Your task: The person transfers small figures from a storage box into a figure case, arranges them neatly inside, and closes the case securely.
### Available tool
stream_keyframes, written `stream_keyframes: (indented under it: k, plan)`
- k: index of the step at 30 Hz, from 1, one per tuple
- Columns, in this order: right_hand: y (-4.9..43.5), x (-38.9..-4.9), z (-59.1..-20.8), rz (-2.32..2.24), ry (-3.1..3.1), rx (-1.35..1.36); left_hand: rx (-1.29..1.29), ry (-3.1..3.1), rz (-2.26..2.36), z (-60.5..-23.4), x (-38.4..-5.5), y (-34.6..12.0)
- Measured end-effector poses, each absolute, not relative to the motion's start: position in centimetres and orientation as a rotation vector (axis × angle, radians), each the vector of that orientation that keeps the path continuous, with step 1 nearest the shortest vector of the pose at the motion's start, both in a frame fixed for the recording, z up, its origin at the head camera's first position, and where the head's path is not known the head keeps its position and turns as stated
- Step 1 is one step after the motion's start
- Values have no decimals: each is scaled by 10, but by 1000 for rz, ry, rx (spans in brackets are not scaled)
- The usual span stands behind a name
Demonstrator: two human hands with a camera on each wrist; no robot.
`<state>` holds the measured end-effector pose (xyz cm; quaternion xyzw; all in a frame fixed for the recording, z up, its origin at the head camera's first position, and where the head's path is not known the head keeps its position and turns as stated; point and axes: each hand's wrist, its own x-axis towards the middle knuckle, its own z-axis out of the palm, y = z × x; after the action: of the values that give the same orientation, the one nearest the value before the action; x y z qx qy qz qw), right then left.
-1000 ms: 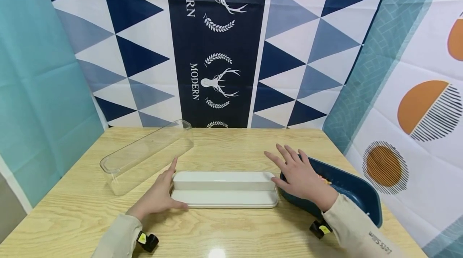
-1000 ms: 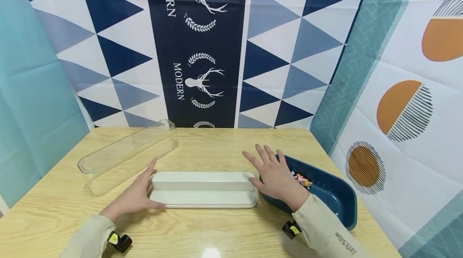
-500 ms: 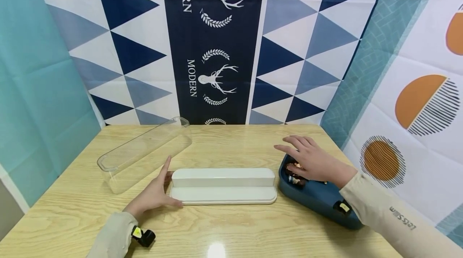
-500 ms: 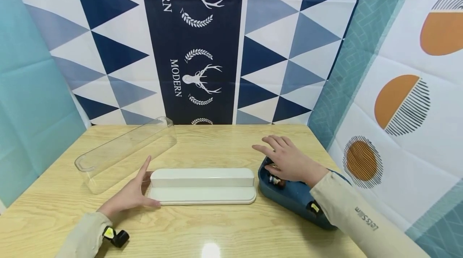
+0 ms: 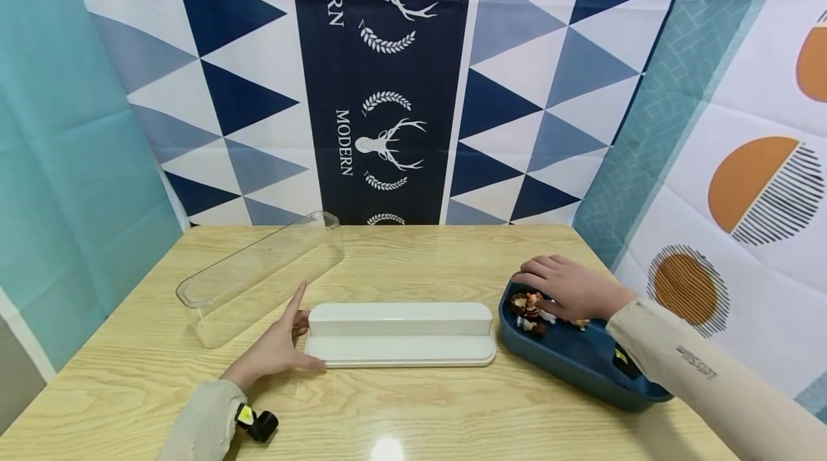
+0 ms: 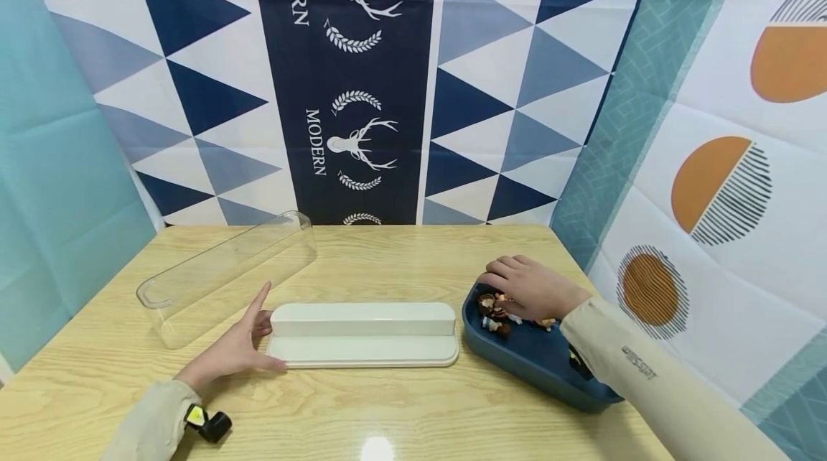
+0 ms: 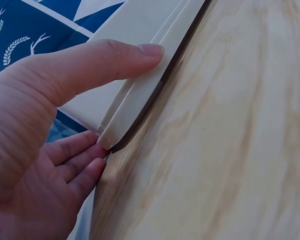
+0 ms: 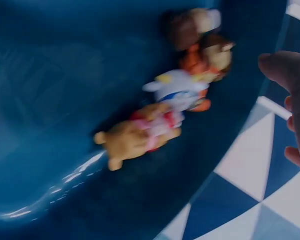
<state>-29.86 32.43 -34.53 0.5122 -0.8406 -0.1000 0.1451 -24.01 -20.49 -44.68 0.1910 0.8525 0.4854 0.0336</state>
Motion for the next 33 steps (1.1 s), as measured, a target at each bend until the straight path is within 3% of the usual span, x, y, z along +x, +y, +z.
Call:
stream_keyframes:
  k: [14, 33]
  plan:
    - [336, -324, -384, -375, -2394, 1461, 582, 2609, 1499, -448, -242, -203]
    - [331, -327, -411, -251, -2330, 1453, 562, 2629, 1484, -450, -242, -201]
